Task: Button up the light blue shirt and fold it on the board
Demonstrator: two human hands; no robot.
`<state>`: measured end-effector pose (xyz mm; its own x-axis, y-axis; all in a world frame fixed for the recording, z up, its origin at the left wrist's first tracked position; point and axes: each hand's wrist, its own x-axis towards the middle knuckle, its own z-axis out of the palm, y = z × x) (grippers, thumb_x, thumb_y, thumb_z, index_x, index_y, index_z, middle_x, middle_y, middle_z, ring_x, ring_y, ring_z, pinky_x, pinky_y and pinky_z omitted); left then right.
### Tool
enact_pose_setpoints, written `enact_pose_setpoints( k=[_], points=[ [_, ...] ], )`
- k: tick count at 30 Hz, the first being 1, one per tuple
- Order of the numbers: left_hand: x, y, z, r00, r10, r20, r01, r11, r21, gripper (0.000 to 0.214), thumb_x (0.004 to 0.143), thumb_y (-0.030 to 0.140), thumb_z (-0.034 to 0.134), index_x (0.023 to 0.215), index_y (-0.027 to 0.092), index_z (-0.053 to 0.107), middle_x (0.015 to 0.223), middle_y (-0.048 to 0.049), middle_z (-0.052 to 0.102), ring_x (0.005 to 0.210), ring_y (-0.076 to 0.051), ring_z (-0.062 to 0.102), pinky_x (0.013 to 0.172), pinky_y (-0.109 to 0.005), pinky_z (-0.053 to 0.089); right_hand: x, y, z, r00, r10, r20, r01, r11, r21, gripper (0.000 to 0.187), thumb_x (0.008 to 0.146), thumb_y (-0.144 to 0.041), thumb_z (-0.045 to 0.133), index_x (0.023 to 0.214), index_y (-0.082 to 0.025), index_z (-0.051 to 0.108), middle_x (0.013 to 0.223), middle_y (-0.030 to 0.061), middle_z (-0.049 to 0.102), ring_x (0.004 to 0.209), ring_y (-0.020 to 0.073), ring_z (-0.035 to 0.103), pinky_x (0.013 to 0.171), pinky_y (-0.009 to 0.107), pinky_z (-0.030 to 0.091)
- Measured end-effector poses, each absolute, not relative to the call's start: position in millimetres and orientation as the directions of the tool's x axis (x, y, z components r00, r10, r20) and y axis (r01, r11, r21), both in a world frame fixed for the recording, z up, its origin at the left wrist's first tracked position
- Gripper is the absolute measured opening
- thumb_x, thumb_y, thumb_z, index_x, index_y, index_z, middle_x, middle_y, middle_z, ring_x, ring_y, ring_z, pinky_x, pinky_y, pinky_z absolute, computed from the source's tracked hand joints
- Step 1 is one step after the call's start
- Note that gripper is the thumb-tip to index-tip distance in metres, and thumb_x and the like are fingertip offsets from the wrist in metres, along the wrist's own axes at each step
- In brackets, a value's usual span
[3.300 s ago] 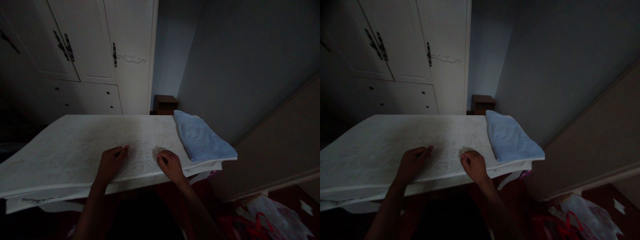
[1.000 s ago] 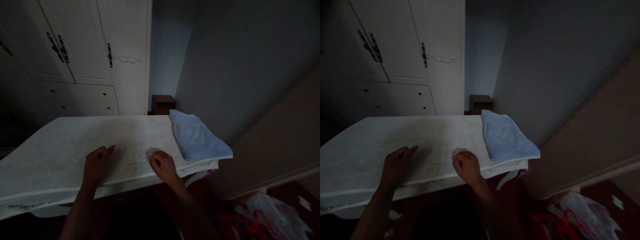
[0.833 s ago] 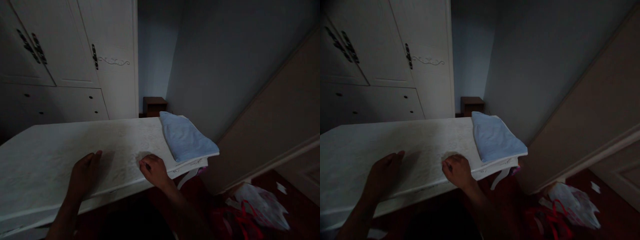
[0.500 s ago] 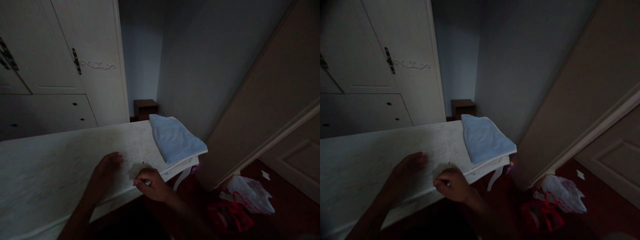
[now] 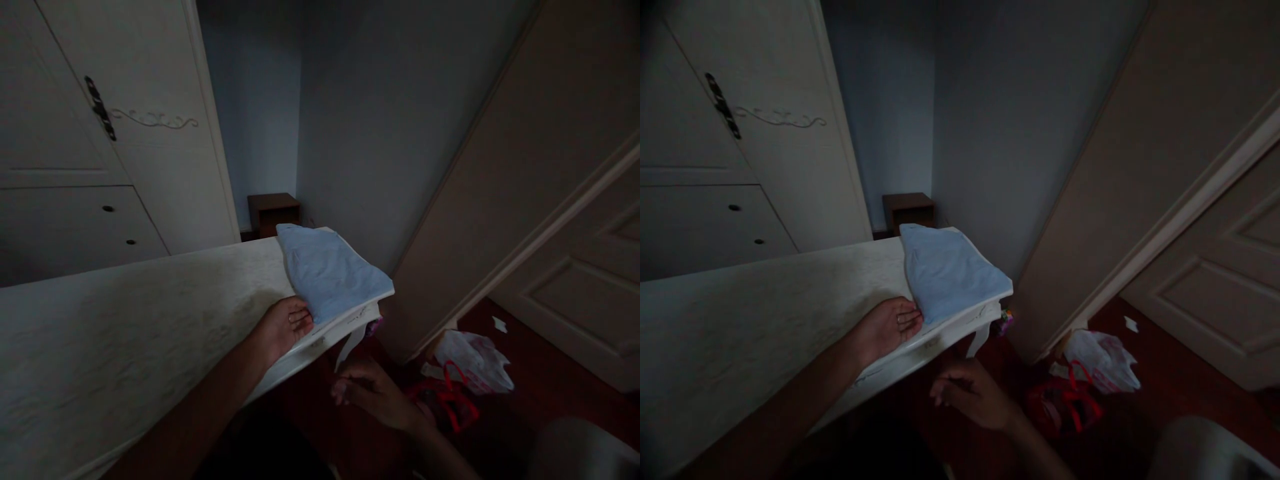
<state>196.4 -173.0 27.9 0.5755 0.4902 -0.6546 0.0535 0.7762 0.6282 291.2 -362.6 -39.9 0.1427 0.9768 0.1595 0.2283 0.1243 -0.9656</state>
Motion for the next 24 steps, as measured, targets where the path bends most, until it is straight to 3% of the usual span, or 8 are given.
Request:
enact_pose_setpoints(
  k=[8, 12, 15, 17, 20, 24],
  points=[
    [228.9, -165.6, 27.0, 0.560, 0.465, -0.685, 0.224, 0.712, 0.666, 0.018, 0.084, 0.029, 0.064, 0.076, 0.015, 0.056, 0.066, -0.0022, 0.054, 0.053, -0.012, 0.053, 0.043, -0.021, 0.046, 306.9, -381.1, -32.8, 0.187, 0.982, 0.027, -0.223, 0.069, -0.972, 0.027, 0.090, -0.037, 0.064, 0.078, -0.014, 0.072, 0.067, 0.0033, 0.067, 0.058, 0.0077, 0.061, 0.057, 0.018, 0.047],
    [244.7, -171.3, 33.8, 0.588, 0.490, -0.644, 0.178, 0.698, 0.693, 0.016, 0.083, 0.024, 0.067, 0.094, 0.017, 0.058, 0.080, -0.0036, 0.063, 0.065, -0.015, 0.061, 0.057, -0.027, 0.057, 315.2, -361.7, -28.8, 0.103, 0.988, -0.118, -0.540, -0.044, -0.840, 0.030, 0.089, -0.041, 0.064, 0.098, -0.013, 0.071, 0.086, 0.0078, 0.073, 0.072, 0.0125, 0.068, 0.063, 0.021, 0.051],
    [250.0, -173.1, 39.4, 0.653, 0.499, -0.569, 0.049, 0.722, 0.690, 0.021, 0.082, 0.013, 0.064, 0.101, 0.018, 0.058, 0.087, -0.0033, 0.066, 0.070, -0.015, 0.064, 0.071, -0.033, 0.061, 323.9, -340.6, -32.3, 0.011, 0.985, -0.172, -0.722, -0.111, -0.683, 0.048, 0.091, -0.052, 0.057, 0.112, -0.009, 0.065, 0.107, 0.0144, 0.071, 0.097, 0.0193, 0.069, 0.084, 0.028, 0.054],
    [248.2, -170.1, 42.6, 0.670, 0.512, -0.537, -0.017, 0.734, 0.679, 0.021, 0.082, 0.008, 0.062, 0.101, 0.017, 0.058, 0.085, -0.0033, 0.067, 0.069, -0.014, 0.065, 0.074, -0.034, 0.061, 333.3, -328.3, -32.9, 0.062, 0.985, -0.162, -0.805, -0.047, -0.592, 0.057, 0.093, -0.058, 0.048, 0.114, -0.007, 0.062, 0.116, 0.0180, 0.068, 0.111, 0.0222, 0.064, 0.096, 0.032, 0.050],
    [237.6, -160.8, 48.2, 0.670, 0.530, -0.519, -0.072, 0.743, 0.666, 0.021, 0.081, 0.006, 0.061, 0.100, 0.016, 0.059, 0.083, -0.0039, 0.067, 0.068, -0.013, 0.066, 0.075, -0.034, 0.062, 354.1, -316.0, -28.2, 0.253, 0.953, -0.165, -0.857, 0.141, -0.496, 0.064, 0.094, -0.062, 0.038, 0.116, -0.006, 0.058, 0.118, 0.0208, 0.066, 0.120, 0.0255, 0.059, 0.101, 0.039, 0.048],
    [214.8, -149.0, 57.9, 0.661, 0.555, -0.504, -0.093, 0.728, 0.679, 0.018, 0.082, 0.005, 0.060, 0.097, 0.015, 0.059, 0.082, -0.0051, 0.068, 0.067, -0.014, 0.066, 0.075, -0.034, 0.062, 388.1, -309.1, -17.1, 0.489, 0.852, -0.184, -0.798, 0.353, -0.489, 0.052, 0.097, -0.058, 0.028, 0.114, -0.018, 0.058, 0.110, 0.0110, 0.070, 0.112, 0.0236, 0.063, 0.097, 0.044, 0.050]
  ],
)
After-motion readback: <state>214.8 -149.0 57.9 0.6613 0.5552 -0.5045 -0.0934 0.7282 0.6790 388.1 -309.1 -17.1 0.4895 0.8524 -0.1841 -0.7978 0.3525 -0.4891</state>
